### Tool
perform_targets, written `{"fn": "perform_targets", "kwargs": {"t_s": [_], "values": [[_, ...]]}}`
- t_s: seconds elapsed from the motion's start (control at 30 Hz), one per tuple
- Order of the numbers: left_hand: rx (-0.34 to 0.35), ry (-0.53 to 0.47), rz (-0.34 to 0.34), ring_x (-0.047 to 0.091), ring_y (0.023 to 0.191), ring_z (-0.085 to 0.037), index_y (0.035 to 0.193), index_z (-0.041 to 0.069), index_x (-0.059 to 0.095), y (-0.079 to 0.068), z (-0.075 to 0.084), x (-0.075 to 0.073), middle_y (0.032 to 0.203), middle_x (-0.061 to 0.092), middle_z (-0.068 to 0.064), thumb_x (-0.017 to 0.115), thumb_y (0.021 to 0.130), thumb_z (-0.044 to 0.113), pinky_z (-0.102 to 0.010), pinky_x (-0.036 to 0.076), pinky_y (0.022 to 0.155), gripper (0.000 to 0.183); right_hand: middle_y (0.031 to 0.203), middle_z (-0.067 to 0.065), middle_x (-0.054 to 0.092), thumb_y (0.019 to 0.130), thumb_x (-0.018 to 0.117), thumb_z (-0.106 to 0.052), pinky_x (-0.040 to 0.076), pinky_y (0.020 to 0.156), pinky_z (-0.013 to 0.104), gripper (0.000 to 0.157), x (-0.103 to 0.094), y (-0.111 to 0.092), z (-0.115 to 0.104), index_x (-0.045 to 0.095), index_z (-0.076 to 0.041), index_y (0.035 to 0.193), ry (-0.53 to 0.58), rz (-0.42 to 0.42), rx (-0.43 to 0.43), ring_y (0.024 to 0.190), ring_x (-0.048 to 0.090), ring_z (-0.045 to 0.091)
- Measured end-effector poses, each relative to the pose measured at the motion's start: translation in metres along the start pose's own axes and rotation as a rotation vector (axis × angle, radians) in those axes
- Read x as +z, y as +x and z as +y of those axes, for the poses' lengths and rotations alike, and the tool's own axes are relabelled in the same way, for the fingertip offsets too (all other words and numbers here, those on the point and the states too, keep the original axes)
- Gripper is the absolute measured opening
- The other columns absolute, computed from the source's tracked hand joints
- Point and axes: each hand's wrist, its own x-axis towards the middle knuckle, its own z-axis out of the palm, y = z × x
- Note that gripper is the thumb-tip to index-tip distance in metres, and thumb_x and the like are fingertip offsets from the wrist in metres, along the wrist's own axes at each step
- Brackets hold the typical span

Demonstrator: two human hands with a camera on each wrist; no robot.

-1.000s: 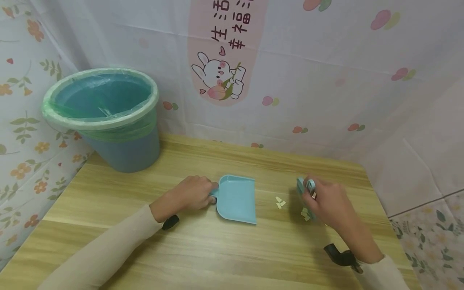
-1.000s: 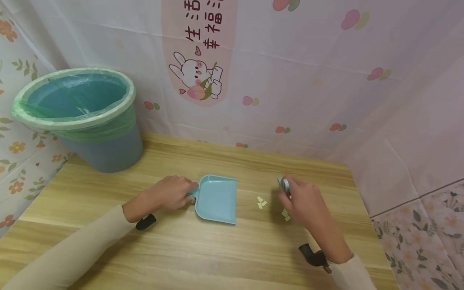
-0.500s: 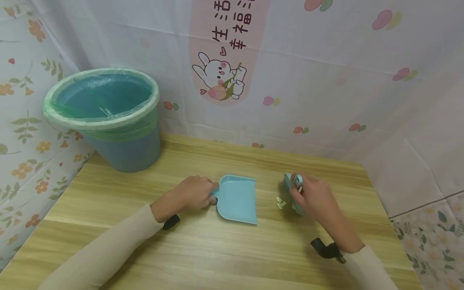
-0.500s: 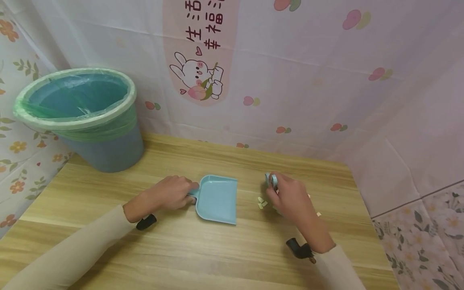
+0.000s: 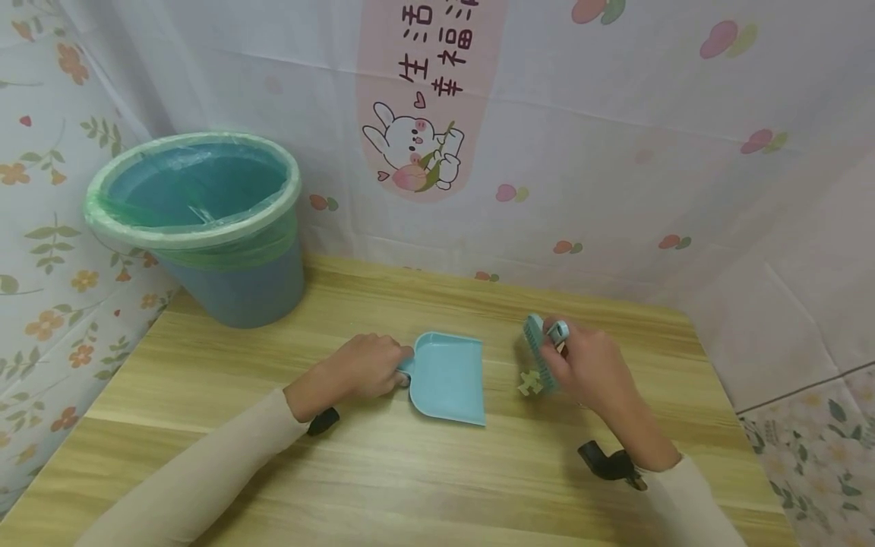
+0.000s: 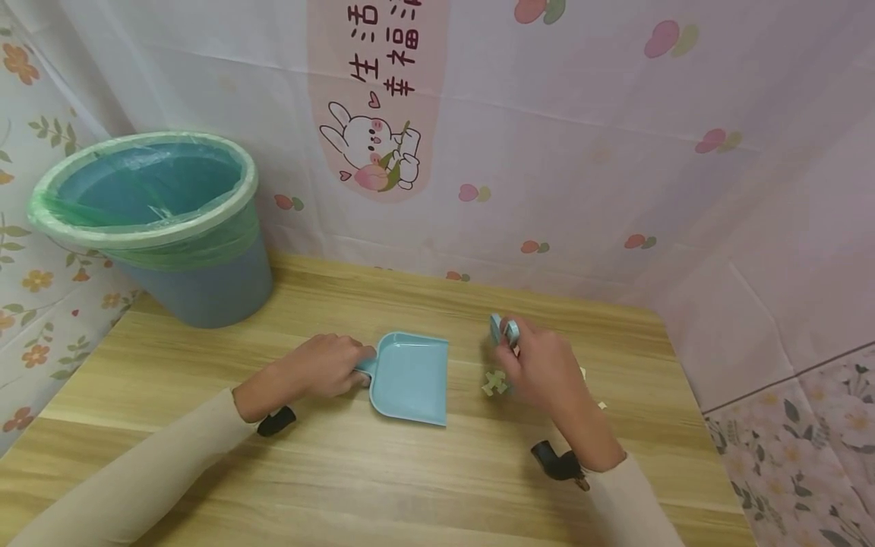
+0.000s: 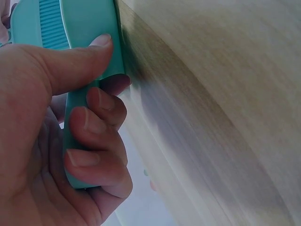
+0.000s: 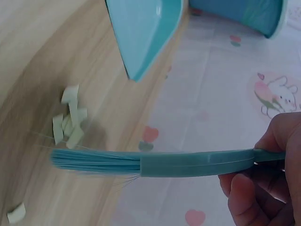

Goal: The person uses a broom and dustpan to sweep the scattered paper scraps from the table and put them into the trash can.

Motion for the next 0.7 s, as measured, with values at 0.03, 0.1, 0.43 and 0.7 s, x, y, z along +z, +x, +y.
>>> {"fn": "perform_targets", "kwargs": {"t_s": [0.03,0.1,0.43,0.7], "values": [[-0.001,0.0,0.002,0.052,0.073,-0.017,0.104,0.007,0.069,0.0,0.0,0.0,0.085,0.06,0.001,0.073,0.106,0.023,-0.037,0.051,0.065,0.017,0.062,-0.008,0.053,0.096,0.062,-0.003,0.032,0.044,0.024,0.007,-0.003,0.0,0.0,0.067,-0.006,0.1,-0.012,-0.006,0.014,0.049,0.043,0.0],[0.0,-0.001,0.006,0.052,0.072,-0.017,0.104,0.008,0.069,-0.001,-0.001,0.001,0.085,0.059,0.001,0.073,0.106,0.024,-0.037,0.051,0.065,0.017,0.064,-0.007,0.053,0.096,0.063,-0.003,0.033,0.045,0.025,0.005,-0.007,-0.001,0.001,0.065,-0.007,0.098,-0.028,-0.028,0.047,0.05,0.045,0.002],[0.011,0.006,0.016,0.049,0.07,-0.015,0.098,0.01,0.067,-0.001,-0.001,0.0,0.081,0.055,0.002,0.074,0.105,0.025,-0.034,0.047,0.063,0.018,0.066,-0.009,0.044,0.088,0.063,-0.004,0.027,0.048,0.024,0.015,0.0,-0.014,0.005,0.051,-0.012,0.085,-0.088,-0.041,-0.022,0.054,0.028,-0.001],[0.008,0.01,0.01,0.05,0.07,-0.015,0.104,0.007,0.07,0.0,-0.001,0.0,0.083,0.058,0.002,0.074,0.106,0.024,-0.034,0.049,0.063,0.017,0.069,-0.012,0.033,0.092,0.059,-0.003,0.025,0.05,0.022,0.018,0.006,-0.014,-0.014,0.047,-0.014,0.084,-0.007,-0.096,0.007,0.056,0.022,-0.003]]}}
